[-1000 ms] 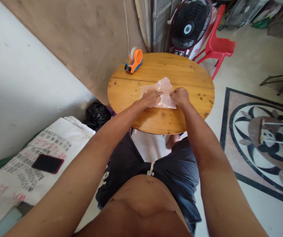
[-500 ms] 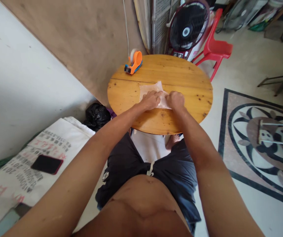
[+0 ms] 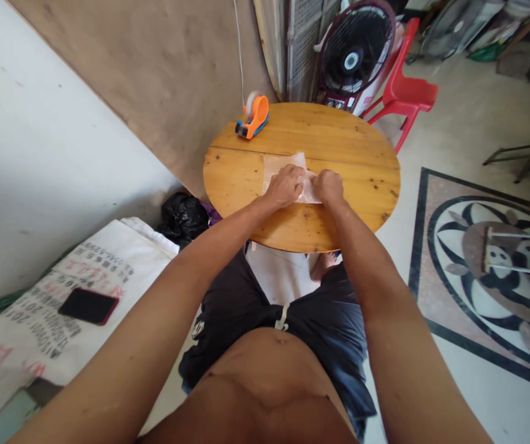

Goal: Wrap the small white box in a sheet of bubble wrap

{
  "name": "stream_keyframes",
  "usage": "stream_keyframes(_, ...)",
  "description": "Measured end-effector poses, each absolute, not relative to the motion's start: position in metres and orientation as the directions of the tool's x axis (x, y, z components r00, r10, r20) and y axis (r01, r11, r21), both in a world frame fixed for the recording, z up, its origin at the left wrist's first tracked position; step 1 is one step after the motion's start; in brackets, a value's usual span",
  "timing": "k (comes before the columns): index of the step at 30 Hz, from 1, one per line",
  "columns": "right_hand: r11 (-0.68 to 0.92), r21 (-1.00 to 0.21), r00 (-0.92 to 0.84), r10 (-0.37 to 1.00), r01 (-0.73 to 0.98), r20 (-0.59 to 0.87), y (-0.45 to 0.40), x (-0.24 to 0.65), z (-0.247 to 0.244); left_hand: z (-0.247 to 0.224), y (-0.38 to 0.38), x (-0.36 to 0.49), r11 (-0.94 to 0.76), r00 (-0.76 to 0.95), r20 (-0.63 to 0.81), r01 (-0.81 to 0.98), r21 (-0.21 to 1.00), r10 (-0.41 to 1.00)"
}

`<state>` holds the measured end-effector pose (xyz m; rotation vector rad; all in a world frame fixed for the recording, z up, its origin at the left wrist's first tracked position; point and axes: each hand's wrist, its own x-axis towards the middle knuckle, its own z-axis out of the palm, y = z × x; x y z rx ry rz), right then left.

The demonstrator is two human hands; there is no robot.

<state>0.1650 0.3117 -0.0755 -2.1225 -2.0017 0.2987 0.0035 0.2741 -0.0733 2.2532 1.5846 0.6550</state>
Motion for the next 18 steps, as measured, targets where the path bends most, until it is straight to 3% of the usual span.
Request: stream_keyframes(18,-0.063,-0.447,0.058,0.998,0.892,-0.025,0.323,0.149,-0.059,-0.089,0.283,-0.001,-0.397,0.318,0.239,0.690,0.606,0.918)
